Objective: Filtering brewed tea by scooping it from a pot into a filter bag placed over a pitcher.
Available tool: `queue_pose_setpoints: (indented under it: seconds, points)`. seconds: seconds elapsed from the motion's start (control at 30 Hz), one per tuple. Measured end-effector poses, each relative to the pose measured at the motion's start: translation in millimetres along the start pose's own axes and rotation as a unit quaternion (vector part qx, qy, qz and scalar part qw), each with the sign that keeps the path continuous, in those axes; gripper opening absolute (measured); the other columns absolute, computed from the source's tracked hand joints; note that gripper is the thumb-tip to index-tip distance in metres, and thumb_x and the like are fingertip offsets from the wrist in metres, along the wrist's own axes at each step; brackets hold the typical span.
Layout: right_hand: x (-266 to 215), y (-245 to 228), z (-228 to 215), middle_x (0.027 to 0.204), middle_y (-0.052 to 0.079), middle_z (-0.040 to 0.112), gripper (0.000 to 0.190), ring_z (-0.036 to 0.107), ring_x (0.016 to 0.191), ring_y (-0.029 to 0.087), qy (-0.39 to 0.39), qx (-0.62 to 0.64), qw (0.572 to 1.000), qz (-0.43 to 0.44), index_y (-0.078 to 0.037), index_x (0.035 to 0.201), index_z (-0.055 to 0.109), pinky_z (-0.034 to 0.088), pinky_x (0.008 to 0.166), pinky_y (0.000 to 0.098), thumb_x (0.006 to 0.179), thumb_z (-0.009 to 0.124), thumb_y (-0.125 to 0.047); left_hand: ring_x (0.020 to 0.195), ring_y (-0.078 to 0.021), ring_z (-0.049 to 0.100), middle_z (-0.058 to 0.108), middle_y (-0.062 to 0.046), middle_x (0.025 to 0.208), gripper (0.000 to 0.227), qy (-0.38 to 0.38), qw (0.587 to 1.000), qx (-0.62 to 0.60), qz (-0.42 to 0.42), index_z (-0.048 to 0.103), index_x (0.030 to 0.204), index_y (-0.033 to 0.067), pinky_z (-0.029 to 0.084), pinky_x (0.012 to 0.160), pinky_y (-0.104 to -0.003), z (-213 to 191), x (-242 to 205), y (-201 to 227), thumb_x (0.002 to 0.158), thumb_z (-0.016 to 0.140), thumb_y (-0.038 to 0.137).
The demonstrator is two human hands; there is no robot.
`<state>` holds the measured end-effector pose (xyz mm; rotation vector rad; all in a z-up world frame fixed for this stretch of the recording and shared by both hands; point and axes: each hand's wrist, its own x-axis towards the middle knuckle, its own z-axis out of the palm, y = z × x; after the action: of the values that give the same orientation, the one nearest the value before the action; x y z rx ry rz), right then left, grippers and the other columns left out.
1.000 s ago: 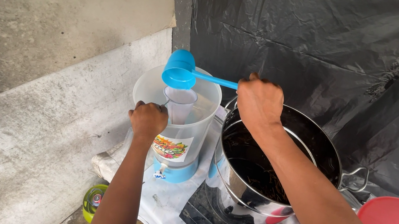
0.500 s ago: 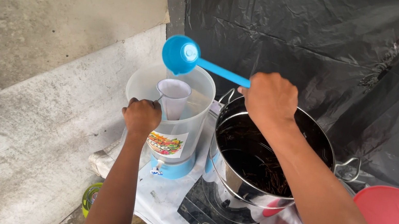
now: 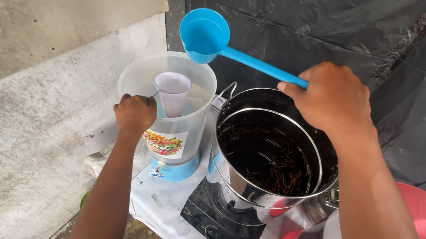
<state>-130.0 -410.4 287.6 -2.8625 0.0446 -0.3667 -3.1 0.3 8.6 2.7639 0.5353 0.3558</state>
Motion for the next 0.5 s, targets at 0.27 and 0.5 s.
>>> queue_pose_setpoints:
  seconds: [0.27, 0.5]
  points:
    - [-19.0, 39.9, -52.1, 0.158, 0.005, 0.081, 0.069, 0.065, 0.159, 0.043, -0.111, -0.087, 0.988, 0.069, -0.050, 0.172, 0.067, 0.051, 0.126, 0.0688, 0.106, 0.070, -0.069, 0.134, -0.0396, 0.067, 0.084, -0.018, 0.098, 0.065, 0.020, 0.999, -0.021, 0.025, 0.091, 0.101, 0.0044, 0.050, 0.100, -0.063, 19.4, 19.1, -19.7, 0.122, 0.043, 0.042]
    - [-22.3, 87.4, -76.8, 0.152, 0.006, 0.085, 0.068, 0.077, 0.141, 0.036, -0.145, -0.126, 0.976, 0.100, -0.043, 0.161, 0.078, 0.055, 0.118, 0.0570, 0.099, 0.080, -0.070, 0.134, -0.0457, 0.067, 0.086, -0.024, 0.112, 0.066, -0.001, 1.000, -0.013, 0.017, 0.093, 0.113, 0.0032, 0.052, 0.104, -0.067, 3.3, 14.6, -13.9, 0.121, 0.040, 0.042]
